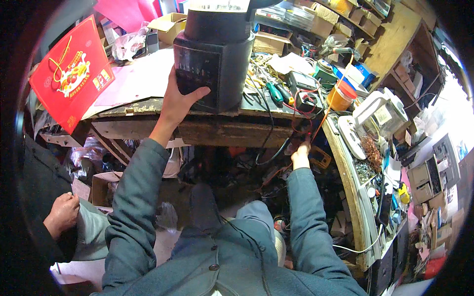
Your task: The person assembles a black electric kettle by attaching the glass jug to the base, connecting the power cord, and testing the unit by pressing buttons on the control panel. The person then disassembles the kettle by removing the jug and unplugging the cord.
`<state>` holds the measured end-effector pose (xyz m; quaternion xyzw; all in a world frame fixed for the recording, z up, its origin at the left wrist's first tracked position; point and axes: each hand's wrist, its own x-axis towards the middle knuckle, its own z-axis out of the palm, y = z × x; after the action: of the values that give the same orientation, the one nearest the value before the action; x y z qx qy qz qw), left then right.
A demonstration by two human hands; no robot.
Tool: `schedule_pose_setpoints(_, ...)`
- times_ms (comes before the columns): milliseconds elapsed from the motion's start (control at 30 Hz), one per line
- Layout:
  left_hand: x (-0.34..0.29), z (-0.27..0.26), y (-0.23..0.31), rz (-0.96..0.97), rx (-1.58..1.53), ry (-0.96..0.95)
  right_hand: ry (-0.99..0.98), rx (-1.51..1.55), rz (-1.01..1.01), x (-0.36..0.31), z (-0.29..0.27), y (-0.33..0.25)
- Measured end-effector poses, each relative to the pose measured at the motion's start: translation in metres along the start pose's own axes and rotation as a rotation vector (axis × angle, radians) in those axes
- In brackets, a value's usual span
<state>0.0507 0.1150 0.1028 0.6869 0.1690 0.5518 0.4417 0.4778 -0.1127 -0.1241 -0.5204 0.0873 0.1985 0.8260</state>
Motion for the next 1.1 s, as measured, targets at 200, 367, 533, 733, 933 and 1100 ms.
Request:
schedule_pose_setpoints(200,-0.005,-0.002,0.002,-0.022,0.155,0.035,-0.057,0.011,0.09,-0.019,0.005,-0.004)
schedule_pose_setpoints(367,-0.005,-0.004,0.002,0.023,0.089,-0.007,0.01,-0.047,0.08,-0.04,0.016,-0.009)
schedule_pose_setpoints(533,0.001,0.008,0.01,-0.064,-0.045,0.027,-0.163,-0.08,0.124,-0.004,-0.009,-0.009)
schedule_pose_setpoints(733,-0.001,0.007,0.01,-0.115,-0.057,0.096,-0.097,-0.11,0.083,-0.007,-0.003,-0.002)
schedule_pose_setpoints(933,-0.002,0.004,0.018,-0.15,-0.081,0.088,-0.181,-0.062,0.043,-0.003,-0.009,-0.003)
schedule_pose_setpoints(1100,-0.001,-0.007,0.004,-0.146,-0.056,0.102,-0.128,-0.065,0.044,-0.013,0.0,-0.001)
